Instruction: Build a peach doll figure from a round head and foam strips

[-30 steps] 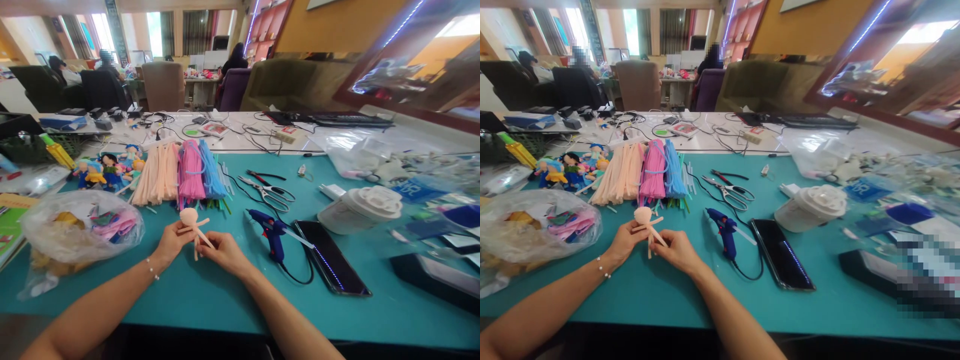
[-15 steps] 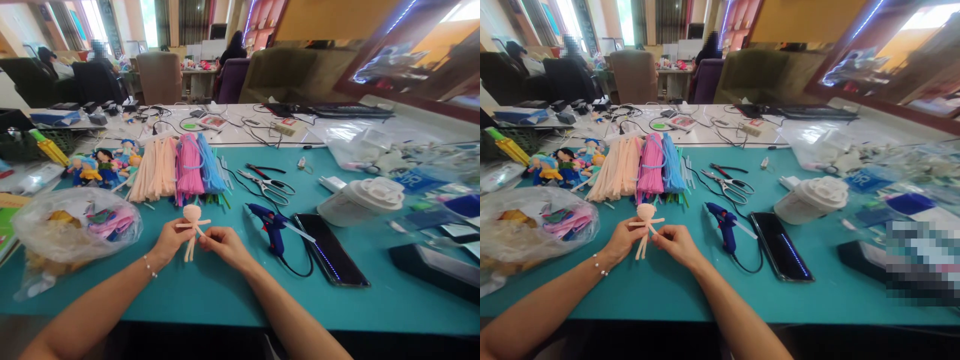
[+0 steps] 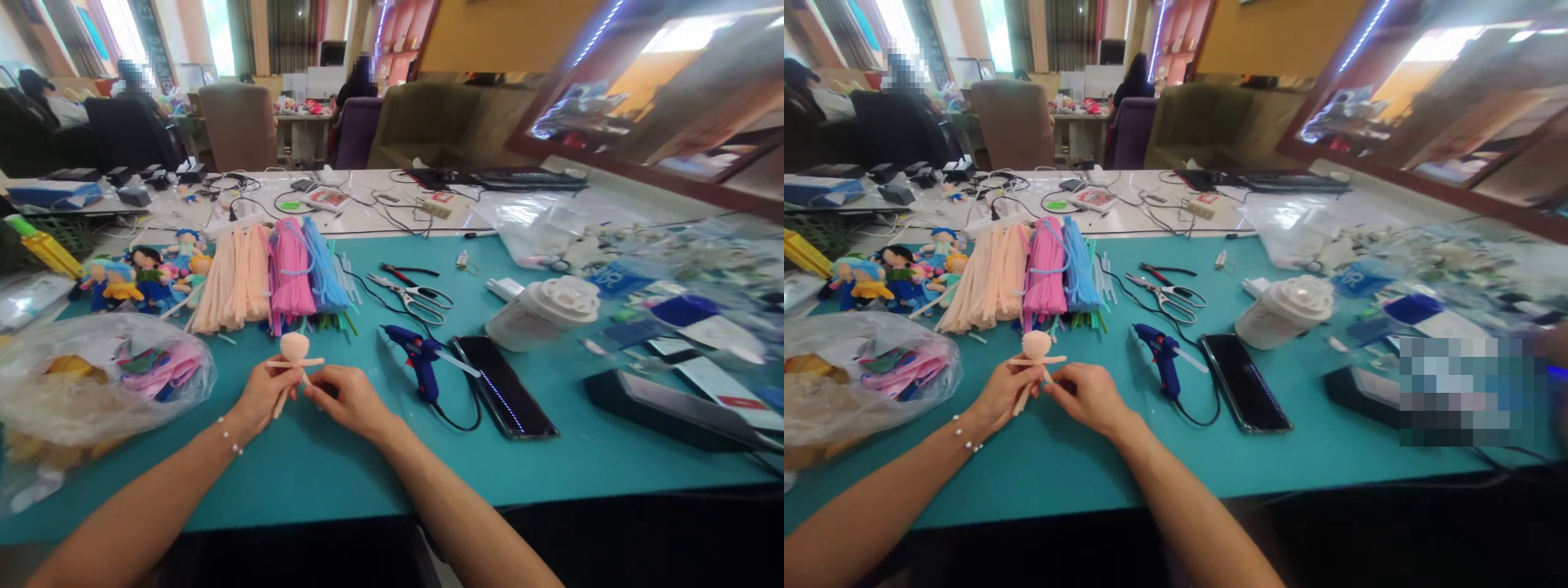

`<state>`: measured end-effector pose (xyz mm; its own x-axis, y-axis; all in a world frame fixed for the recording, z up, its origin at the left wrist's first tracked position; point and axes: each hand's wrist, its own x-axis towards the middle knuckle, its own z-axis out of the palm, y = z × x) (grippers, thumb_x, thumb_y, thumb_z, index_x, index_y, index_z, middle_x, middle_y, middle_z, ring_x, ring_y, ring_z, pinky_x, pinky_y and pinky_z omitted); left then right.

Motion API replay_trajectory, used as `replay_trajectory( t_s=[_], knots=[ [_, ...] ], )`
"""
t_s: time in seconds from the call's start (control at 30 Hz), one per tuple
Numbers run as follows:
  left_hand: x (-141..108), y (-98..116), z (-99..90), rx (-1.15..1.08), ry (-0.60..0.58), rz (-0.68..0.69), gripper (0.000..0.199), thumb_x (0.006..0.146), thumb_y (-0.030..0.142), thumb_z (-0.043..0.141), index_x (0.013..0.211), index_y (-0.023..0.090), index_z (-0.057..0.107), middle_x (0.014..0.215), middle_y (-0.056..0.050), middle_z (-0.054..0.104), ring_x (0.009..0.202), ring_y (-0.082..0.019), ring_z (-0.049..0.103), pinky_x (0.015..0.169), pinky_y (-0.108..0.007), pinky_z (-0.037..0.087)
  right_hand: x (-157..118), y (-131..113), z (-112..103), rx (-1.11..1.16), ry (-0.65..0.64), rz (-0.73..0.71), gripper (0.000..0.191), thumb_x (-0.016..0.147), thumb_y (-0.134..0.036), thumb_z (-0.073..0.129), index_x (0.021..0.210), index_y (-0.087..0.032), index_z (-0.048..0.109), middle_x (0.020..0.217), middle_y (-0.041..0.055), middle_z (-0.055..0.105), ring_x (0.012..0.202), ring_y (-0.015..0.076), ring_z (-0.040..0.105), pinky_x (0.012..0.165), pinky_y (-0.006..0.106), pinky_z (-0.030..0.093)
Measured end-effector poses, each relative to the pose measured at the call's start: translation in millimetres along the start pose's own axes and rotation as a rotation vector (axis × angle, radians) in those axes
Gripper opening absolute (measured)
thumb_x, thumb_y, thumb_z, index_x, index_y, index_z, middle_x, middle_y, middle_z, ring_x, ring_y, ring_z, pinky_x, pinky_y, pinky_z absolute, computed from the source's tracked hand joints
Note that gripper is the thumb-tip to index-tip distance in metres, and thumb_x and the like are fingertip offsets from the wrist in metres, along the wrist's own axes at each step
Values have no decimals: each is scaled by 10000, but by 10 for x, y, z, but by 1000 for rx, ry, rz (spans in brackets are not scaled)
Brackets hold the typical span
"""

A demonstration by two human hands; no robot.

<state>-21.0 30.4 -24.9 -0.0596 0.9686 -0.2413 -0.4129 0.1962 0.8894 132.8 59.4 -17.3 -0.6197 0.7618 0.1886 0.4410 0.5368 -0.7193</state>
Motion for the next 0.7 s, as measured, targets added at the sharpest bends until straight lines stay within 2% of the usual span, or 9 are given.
replay_trajectory(
  t_s=[0.13,0.2,0.27,0.33,0.4,0.5,0.57,0.63,0.7],
  knots=[
    [-10,20,-30,-21,77,-4,259,513,264,763,661,130,598,486,45,559,377,-53,472,388,-173,371,-90,-205,-161,-193,-9,6,316,852,-357,534,1089,-167,621,851,80,687,703,172,597,625,251,409],
    [-14,27,-42,-27,108,2,272,499,268,765,661,134,592,477,50,558,382,-61,483,383,-171,373,-252,-322,-307,-223,18,-14,345,871,-391,507,1102,-160,617,878,100,686,740,190,615,647,268,432],
    [-21,25,-50,-16,115,-1,280,489,270,768,657,135,590,477,49,564,392,-65,492,391,-172,389,-508,-385,-488,-151,102,-37,324,910,-394,433,938,-172,667,803,87,683,698,175,617,637,265,447],
    [-34,19,-54,-11,119,-5,284,484,270,770,664,137,596,472,48,567,393,-71,493,395,-178,401,-826,-344,-692,-78,346,12,371,931,-368,376,781,-181,660,706,72,655,649,164,610,620,267,463],
    [-54,16,-55,17,116,-15,287,487,278,773,671,131,608,477,39,578,404,-78,506,393,-178,403,-1155,-175,-907,-83,704,156,352,923,-355,374,776,-190,647,711,59,643,575,145,585,598,280,472],
    [-82,22,-56,30,117,-21,295,468,286,783,638,130,599,486,35,584,403,-82,515,391,-180,411,-1554,238,-1204,-151,1140,478,324,806,-387,522,1040,-175,594,822,66,650,606,168,598,618,326,496],
    [-91,26,-59,39,120,-28,306,466,295,786,646,132,600,481,37,580,397,-86,513,373,-180,401,-1715,506,-1343,-192,1097,682,496,712,-395,567,1135,-136,544,872,92,658,685,202,621,611,332,502],
    [-90,23,-67,44,131,-39,328,446,300,795,646,128,600,486,34,585,391,-82,509,356,-171,387,-1786,691,-1412,-291,863,873,475,695,-410,551,1079,-132,587,847,93,673,730,216,629,653,335,499],
    [-84,11,-81,48,134,-37,332,445,298,800,650,126,602,491,34,585,399,-81,514,372,-170,408,-1787,776,-1420,-318,746,927,415,678,-427,569,970,-141,646,782,82,678,714,221,630,667,334,491]
  ],
)
